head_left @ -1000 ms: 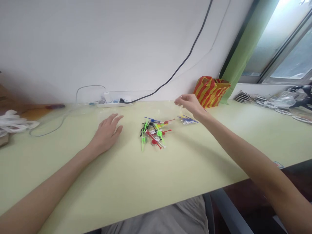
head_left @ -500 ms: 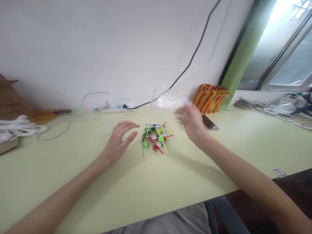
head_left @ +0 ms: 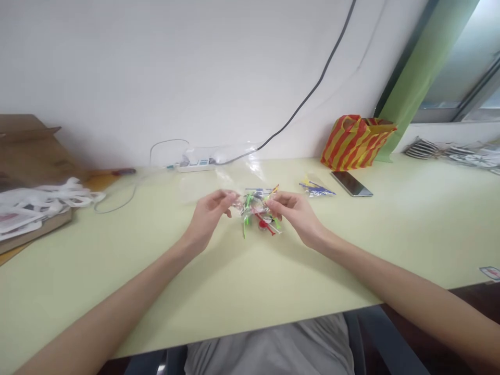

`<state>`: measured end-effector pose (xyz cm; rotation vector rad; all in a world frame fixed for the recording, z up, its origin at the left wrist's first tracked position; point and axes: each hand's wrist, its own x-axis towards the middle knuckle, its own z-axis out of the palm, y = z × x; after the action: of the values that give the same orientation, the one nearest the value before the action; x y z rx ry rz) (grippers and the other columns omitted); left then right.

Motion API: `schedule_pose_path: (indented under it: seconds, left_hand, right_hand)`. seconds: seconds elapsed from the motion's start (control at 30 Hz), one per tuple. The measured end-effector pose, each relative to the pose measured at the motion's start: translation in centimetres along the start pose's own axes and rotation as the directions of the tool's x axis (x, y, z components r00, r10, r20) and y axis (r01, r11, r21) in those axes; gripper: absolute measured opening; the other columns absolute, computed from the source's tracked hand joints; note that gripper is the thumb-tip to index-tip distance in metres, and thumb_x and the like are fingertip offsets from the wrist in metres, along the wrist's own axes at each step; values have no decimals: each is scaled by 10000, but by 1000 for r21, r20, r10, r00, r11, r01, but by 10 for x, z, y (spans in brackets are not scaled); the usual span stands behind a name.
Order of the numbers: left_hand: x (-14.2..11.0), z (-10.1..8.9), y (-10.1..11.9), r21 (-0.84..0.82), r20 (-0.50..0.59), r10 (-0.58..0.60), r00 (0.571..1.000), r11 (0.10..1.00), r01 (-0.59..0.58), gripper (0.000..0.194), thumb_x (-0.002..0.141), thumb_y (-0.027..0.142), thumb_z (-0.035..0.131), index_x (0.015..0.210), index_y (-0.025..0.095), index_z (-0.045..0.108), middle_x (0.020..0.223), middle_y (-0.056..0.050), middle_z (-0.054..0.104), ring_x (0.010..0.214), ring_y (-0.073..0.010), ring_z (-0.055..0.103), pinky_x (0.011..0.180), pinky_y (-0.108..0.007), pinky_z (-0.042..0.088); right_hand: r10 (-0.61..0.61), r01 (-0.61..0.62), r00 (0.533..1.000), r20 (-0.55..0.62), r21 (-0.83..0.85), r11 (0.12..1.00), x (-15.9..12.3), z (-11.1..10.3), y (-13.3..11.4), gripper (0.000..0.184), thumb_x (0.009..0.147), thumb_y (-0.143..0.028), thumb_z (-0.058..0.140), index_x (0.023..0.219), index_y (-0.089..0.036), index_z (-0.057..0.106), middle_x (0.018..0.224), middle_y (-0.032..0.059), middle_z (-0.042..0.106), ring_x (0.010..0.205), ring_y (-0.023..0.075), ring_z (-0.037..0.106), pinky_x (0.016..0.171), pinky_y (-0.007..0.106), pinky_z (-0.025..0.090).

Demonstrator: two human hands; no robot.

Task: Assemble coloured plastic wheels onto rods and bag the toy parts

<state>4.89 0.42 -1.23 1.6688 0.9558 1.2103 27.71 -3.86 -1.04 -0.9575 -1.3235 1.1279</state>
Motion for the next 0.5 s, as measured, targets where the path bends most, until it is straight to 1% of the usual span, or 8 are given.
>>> schedule_pose_path:
  seconds: [0.07, 0.13, 0.2, 0.27, 0.4, 0.5]
  left_hand:
    - [-1, 2, 0, 2, 100, -37, 994, 999, 37, 316, 894, 513, 752, 940, 201, 757, 858, -50, 736, 822, -188, 635, 689, -287, 462]
    - [-3, 6, 3, 39, 164, -65, 984, 998, 59, 316, 879, 505, 768, 887, 190, 748, 770, -36, 706, 740, -171, 609, 675, -289, 454]
    - [-5, 9, 5, 60, 176, -76, 981, 996, 66, 321, 877, 501, 769, 842, 183, 745, 716, -29, 688, 682, -158, 583, 671, -294, 456]
    - [-6, 9, 6, 65, 168, -83, 982, 995, 73, 329, 871, 503, 772, 809, 181, 740, 685, -28, 685, 654, -154, 573, 668, -296, 461]
    - [-3, 2, 1, 71, 167, -115, 979, 992, 105, 352, 817, 520, 813, 750, 183, 735, 627, -40, 689, 651, -177, 614, 688, -316, 488]
    - [-3, -2, 1, 75, 184, -102, 978, 993, 89, 359, 823, 532, 801, 742, 186, 750, 649, -65, 721, 678, -202, 659, 692, -332, 504]
  right_hand:
    - [18, -17, 999, -29, 38, 999, 2, -1, 5, 360, 786, -517, 851, 777, -183, 717, 739, 44, 712, 665, 157, 595, 633, 303, 439]
    - [43, -42, 999, -21, 77, 996, 2, -1, 9, 368, 767, -517, 867, 817, -177, 735, 800, 71, 757, 716, 179, 656, 657, 307, 477]
    - [65, -65, 998, 0, 92, 994, 4, -2, 11, 382, 750, -517, 881, 833, -170, 744, 825, 88, 778, 742, 195, 693, 663, 309, 499]
    - [73, -73, 997, 4, 92, 993, 5, -4, 12, 398, 723, -520, 900, 826, -169, 742, 795, 86, 781, 699, 188, 689, 643, 307, 502]
    - [29, -26, 999, -43, 59, 998, 11, -9, 11, 431, 659, -530, 937, 772, -180, 712, 681, 45, 746, 556, 138, 594, 586, 297, 481]
    - [-17, 18, 999, -43, 18, 1000, 12, -12, 9, 428, 686, -547, 916, 766, -188, 696, 677, 38, 737, 546, 134, 568, 560, 294, 462]
